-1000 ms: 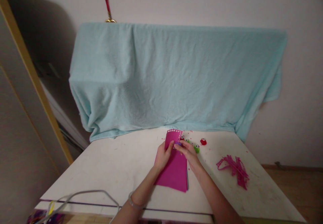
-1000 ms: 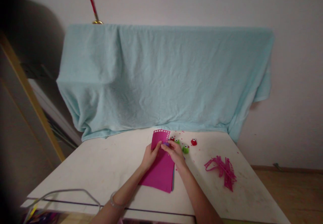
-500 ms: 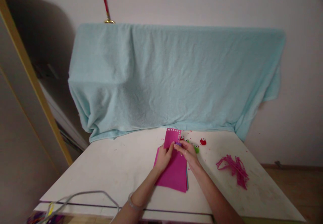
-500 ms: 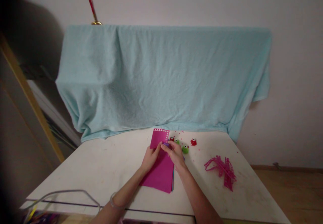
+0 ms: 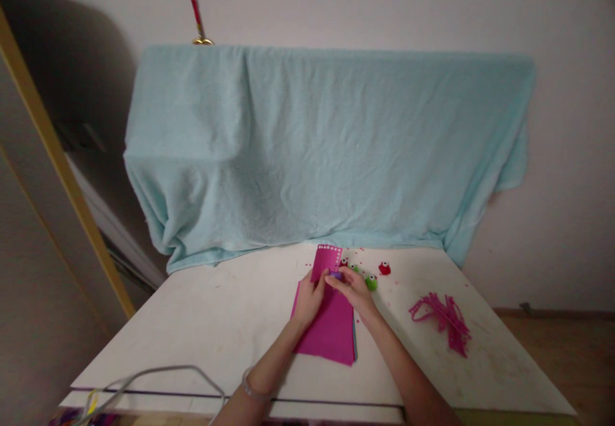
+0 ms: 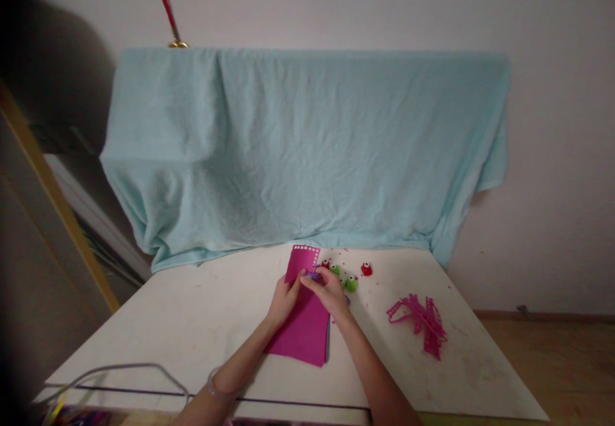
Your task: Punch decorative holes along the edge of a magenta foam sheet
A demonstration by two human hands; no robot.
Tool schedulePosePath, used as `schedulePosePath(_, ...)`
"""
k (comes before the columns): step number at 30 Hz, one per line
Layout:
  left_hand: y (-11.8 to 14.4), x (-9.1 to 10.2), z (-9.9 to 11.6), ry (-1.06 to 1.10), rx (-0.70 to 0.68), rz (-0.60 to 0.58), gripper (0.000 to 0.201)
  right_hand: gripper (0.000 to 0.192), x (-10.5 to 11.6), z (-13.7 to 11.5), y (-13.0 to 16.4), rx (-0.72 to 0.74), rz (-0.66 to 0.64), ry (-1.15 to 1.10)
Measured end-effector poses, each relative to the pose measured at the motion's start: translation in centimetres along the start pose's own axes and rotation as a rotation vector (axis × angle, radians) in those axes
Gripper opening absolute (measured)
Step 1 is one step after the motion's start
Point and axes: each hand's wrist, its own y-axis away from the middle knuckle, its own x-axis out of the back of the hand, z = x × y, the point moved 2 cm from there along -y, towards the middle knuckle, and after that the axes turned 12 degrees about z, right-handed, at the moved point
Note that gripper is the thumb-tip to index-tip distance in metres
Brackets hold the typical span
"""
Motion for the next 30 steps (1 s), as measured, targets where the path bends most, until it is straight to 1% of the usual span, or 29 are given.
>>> schedulePosePath(4, -0.1, 0.1, 0.0, 0.004, -0.002, 0.016, 0.04, 0.03, -0.1, 0.0, 0.1, 0.011, 0.005, -0.019)
schedulePosePath(8, -0.2, 0.3, 0.5, 0.021, -0.016, 0.037, 0.042, 0.033, 0.0, -0.1, -0.1, -0.014, 0.012, -0.036)
schedulePosePath(14, -0.2, 0.5, 0.5, 0.078, 0.056, 0.058, 0.049, 0.034, 0.3, -0.5, -0.1, -0.041, 0.038, -0.01)
schedulePosePath(17, -0.1, 0.4, 0.4, 0.072, 0.067, 0.055, 0.049, 0.035, 0.5, -0.2, -0.2, -0.063, 0.036, -0.036)
schedulePosePath(23, 0.0, 0.4, 0.4, 0.061, 0.074, 0.043, 0.049, 0.042, 0.8, 0.9, -0.4, -0.15, 0.099, -0.097)
schedulePosePath(26, 0.0, 0.4, 0.3, 0.054, 0.078, 0.039, 0.05, 0.046, 0.8, 1.1, -0.4, -0.166, 0.097, -0.117)
schedulePosePath(30, 0.0, 0.3, 0.1, 0.05, 0.088, 0.036, 0.05, 0.054, 1.0, 1.3, -0.5, -0.217, 0.13, -0.225)
